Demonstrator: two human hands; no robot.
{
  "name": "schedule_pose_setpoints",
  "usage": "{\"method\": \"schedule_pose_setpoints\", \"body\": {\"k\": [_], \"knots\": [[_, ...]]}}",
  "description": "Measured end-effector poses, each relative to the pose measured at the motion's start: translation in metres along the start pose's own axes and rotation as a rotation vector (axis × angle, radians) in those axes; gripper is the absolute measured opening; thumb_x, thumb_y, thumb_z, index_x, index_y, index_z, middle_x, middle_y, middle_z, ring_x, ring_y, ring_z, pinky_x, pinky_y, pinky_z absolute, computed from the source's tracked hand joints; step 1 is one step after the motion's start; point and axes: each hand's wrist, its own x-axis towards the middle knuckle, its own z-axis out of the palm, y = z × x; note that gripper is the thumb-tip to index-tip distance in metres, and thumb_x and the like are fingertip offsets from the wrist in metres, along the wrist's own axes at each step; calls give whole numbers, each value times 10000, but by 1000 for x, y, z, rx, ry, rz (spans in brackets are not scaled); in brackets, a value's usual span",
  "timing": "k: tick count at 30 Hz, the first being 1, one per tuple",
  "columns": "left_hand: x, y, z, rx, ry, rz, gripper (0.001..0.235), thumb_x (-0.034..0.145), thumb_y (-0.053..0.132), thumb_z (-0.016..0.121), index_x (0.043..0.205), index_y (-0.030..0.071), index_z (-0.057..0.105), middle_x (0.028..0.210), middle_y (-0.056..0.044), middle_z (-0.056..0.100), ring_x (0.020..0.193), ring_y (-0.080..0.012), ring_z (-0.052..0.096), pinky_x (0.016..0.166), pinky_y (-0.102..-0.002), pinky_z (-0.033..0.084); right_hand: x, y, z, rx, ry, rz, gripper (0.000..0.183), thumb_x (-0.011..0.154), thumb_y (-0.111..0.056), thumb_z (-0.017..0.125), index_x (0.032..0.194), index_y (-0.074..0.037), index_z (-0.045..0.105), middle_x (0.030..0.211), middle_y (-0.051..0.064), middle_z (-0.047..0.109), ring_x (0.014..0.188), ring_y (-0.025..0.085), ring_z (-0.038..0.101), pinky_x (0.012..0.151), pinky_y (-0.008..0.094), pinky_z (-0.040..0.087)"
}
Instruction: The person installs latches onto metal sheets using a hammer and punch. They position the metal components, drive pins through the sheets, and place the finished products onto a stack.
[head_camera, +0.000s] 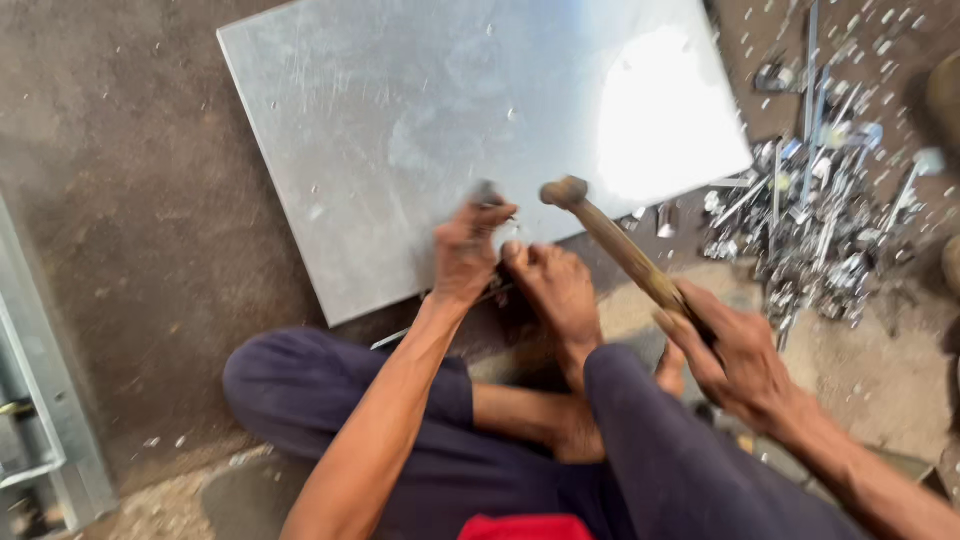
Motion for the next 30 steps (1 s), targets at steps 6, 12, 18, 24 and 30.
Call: {"method": "schedule_pose_setpoints", "body": {"k": [6,12,18,24,30], "knots": [[5,-7,14,175,-253,25,218,1000,54,711,1206,75,644,883,-90,765,697,-196,741,564,-346,571,-17,26,8,30,56,38,343,1009,-231,532,1266,-31,641,614,49,614,377,105,469,341,282,397],[2,-11,16,140,-238,101,217,973,57,704,1180,58,637,869,-104,745,715,-209,739,586,-339,590,-25,29,-4,40,201,-92,294,1022,-224,546,1234,-35,623,608,7,567,407,80,449,332,256,399],[0,-11,21,288,-312,89,119,1033,45,666,1149,69,661,821,-94,730,629,-189,687,535,-321,566,-20,27,3,-18,-29,68,331,1002,-272,583,1273,-83,594,600,43,582,426,127,459,356,309,411],[1,-5,20,95,-245,-100,151,1019,98,673,1166,65,652,903,-57,780,606,-137,703,485,-308,550,-11,38,10,56,251,-316,224,1044,-245,553,1193,-85,603,686,24,612,482,87,535,407,247,472],[22,0,27,-68,-108,91,224,1055,89,592,1274,42,576,1051,-73,749,950,-214,771,809,-335,669,-13,32,10,55,88,-6,347,1018,-261,550,1274,-38,623,689,44,658,452,105,523,375,261,457]]}}
